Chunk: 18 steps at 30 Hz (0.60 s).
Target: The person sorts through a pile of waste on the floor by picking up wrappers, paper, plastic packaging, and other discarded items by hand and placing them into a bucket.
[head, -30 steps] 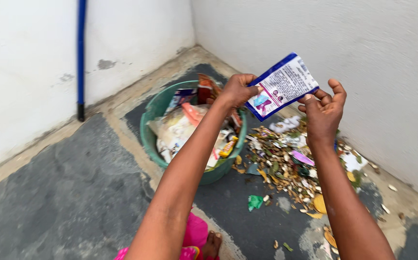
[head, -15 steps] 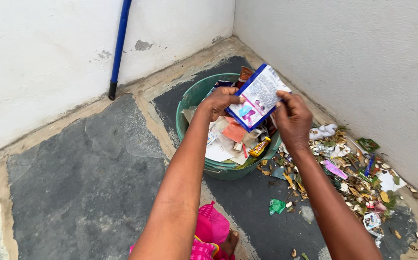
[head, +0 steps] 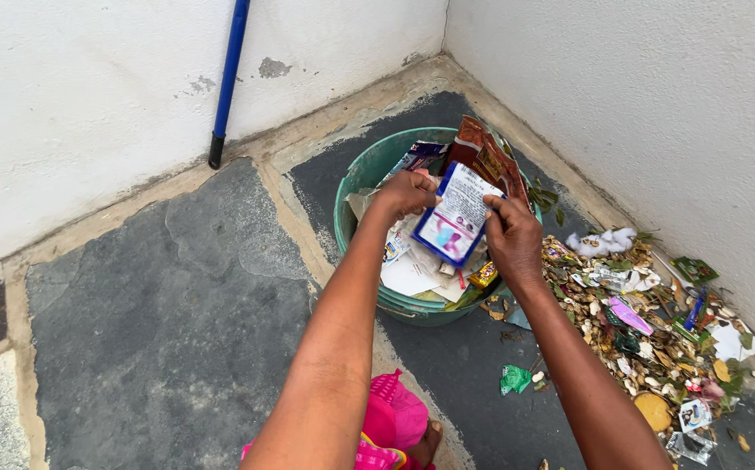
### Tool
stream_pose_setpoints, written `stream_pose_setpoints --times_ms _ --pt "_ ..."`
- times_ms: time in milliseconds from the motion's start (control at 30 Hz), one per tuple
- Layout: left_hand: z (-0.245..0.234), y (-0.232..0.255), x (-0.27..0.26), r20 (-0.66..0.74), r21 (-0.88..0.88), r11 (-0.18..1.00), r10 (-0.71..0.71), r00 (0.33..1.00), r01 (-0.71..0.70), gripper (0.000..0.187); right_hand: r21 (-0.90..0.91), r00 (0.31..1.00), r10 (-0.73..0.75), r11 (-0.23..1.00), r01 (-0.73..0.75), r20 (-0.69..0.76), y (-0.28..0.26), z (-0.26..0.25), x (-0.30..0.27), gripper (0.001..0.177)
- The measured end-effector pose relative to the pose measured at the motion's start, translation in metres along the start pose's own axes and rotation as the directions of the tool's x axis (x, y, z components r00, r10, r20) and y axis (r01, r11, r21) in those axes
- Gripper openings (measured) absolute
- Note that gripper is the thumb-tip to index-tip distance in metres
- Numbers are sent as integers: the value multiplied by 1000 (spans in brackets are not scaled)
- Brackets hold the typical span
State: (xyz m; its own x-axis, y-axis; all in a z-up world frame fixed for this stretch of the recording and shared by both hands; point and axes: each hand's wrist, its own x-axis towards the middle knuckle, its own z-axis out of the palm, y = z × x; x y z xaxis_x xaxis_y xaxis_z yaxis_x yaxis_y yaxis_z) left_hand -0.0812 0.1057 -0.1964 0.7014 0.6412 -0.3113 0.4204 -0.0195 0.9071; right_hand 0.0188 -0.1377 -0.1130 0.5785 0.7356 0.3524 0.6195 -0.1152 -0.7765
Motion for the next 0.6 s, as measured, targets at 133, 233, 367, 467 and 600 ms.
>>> stream_pose_setpoints --times_ms 133,233,367,467,600 --pt "8 19 -14 26 86 992 -92 995 90 21 -14 1000 -7 1000 7 -15 15 4 5 24" --pt "23 17 -6 90 -30 993 -110 990 113 12 -125 994 -107 987 103 -22 27 12 7 31" --pt "51 16 1 32 97 984 -152 988 149 8 -255 998 -43 965 53 43 29 15 6 53" --pt "60 25 -11 -16 92 968 -232 973 233 7 -302 995 58 953 -29 86 19 14 5 54" --pt "64 49 -30 -75 230 915 -323 943 331 6 -325 998 32 946 -15 47 12 13 1 55"
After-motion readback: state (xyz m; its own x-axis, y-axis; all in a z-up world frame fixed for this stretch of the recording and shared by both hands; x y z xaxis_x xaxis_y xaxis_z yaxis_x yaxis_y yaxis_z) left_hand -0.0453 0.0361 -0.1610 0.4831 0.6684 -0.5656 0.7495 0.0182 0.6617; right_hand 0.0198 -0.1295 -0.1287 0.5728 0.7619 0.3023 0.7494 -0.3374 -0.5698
